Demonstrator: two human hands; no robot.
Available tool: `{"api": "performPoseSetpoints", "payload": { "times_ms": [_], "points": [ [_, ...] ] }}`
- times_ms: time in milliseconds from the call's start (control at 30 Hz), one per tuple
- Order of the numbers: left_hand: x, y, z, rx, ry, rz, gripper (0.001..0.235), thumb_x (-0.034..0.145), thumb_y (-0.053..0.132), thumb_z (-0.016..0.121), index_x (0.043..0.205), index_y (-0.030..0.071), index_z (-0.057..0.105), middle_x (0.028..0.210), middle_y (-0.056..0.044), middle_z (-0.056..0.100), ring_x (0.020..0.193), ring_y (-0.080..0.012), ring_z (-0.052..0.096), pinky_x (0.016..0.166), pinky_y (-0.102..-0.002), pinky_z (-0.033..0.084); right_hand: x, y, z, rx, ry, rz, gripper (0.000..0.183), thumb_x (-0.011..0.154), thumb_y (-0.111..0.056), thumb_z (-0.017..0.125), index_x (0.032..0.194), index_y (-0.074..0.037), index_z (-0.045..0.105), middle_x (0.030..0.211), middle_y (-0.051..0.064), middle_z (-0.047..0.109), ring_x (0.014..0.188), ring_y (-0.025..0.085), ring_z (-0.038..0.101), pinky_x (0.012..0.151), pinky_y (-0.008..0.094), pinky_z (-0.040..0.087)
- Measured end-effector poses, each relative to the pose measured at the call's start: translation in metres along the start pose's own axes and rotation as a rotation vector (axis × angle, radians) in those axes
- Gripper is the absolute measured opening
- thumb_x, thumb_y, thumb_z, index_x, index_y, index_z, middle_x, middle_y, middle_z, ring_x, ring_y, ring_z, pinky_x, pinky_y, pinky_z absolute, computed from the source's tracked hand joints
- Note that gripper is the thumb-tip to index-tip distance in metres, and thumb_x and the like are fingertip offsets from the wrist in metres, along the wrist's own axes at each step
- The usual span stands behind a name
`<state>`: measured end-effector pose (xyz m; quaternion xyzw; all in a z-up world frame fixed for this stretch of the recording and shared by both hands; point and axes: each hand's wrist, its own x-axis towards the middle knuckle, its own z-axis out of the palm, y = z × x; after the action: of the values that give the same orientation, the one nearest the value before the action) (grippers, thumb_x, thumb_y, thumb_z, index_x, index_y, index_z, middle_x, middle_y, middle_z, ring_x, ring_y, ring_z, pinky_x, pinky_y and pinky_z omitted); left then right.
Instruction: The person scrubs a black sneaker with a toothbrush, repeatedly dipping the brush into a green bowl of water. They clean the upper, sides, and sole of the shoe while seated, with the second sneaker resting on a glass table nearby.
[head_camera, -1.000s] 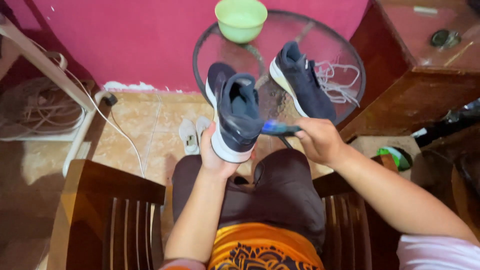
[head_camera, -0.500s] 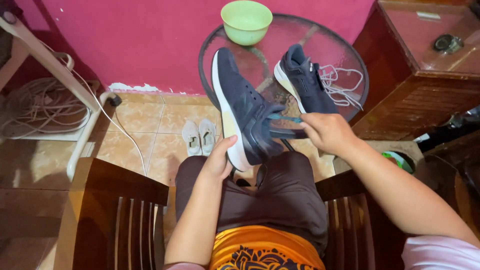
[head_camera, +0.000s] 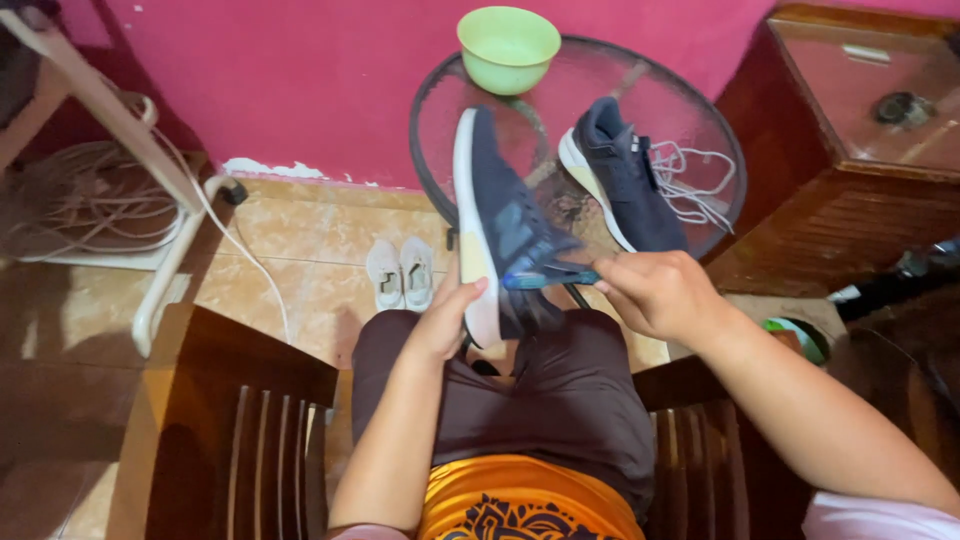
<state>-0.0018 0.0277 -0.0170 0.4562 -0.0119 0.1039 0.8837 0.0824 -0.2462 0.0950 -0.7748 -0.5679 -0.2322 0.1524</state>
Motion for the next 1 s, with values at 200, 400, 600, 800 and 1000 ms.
{"api": "performPoseSetpoints", "payload": {
  "times_ms": [200,400,600,800,1000],
  "points": [
    [-0.008,0.047,0.007,0.244,-0.219,0.075,0.081,0.094,0.025,0.058,0.16,0.007,0.016,0.168,-0.01,0.015,0.156,-0.0216,0.012,0.125,-0.039,0.013,0.007,0.025,-0.024,-0.24,-0.126,0.392,0.011,0.107,-0.023,0.056,0.105,-0.015,0.063,0.083,0.008,0.067,0.077,0.036,0.065,0.064,0.047,0.048],
    [-0.012,0.058,0.0,0.281,-0.362,-0.001,0.075,0.092,0.015,0.06,0.158,0.005,0.025,0.165,-0.009,0.025,0.152,-0.0178,0.02,0.124,-0.033,0.015,0.043,0.068,0.004,-0.274,-0.198,0.361,0.023,0.102,-0.029,0.056,0.118,-0.021,0.071,0.111,0.009,0.078,0.084,0.042,0.074,0.075,0.059,0.059],
    [0.001,0.031,-0.045,-0.035,-0.171,-0.266,0.084,0.081,0.015,0.069,0.157,0.007,0.033,0.151,-0.01,0.048,0.13,-0.0196,0.051,0.103,-0.029,0.044,0.112,0.074,-0.013,-0.166,-0.311,0.102,0.018,0.102,-0.031,0.056,0.095,-0.015,0.059,0.079,0.01,0.068,0.073,0.04,0.066,0.062,0.051,0.05],
    [0.008,-0.01,-0.112,-0.407,-0.1,-0.278,0.064,0.082,0.017,0.074,0.137,-0.005,0.052,0.115,-0.022,0.071,0.096,-0.0295,0.072,0.08,-0.036,0.06,0.186,0.179,-0.019,-0.135,-0.352,0.727,0.036,0.111,-0.024,0.047,0.131,0.0,0.066,0.106,0.032,0.072,0.096,0.053,0.066,0.079,0.062,0.052],
    [0.017,0.016,-0.107,-0.413,-0.116,-0.252,0.068,0.088,0.018,0.069,0.147,-0.001,0.041,0.133,-0.022,0.062,0.114,-0.0313,0.065,0.097,-0.041,0.054,0.267,0.219,0.045,-0.274,-0.564,0.702,0.035,0.098,-0.009,0.041,0.129,-0.004,0.056,0.107,0.026,0.069,0.091,0.049,0.068,0.066,0.062,0.054]
  ]
}}
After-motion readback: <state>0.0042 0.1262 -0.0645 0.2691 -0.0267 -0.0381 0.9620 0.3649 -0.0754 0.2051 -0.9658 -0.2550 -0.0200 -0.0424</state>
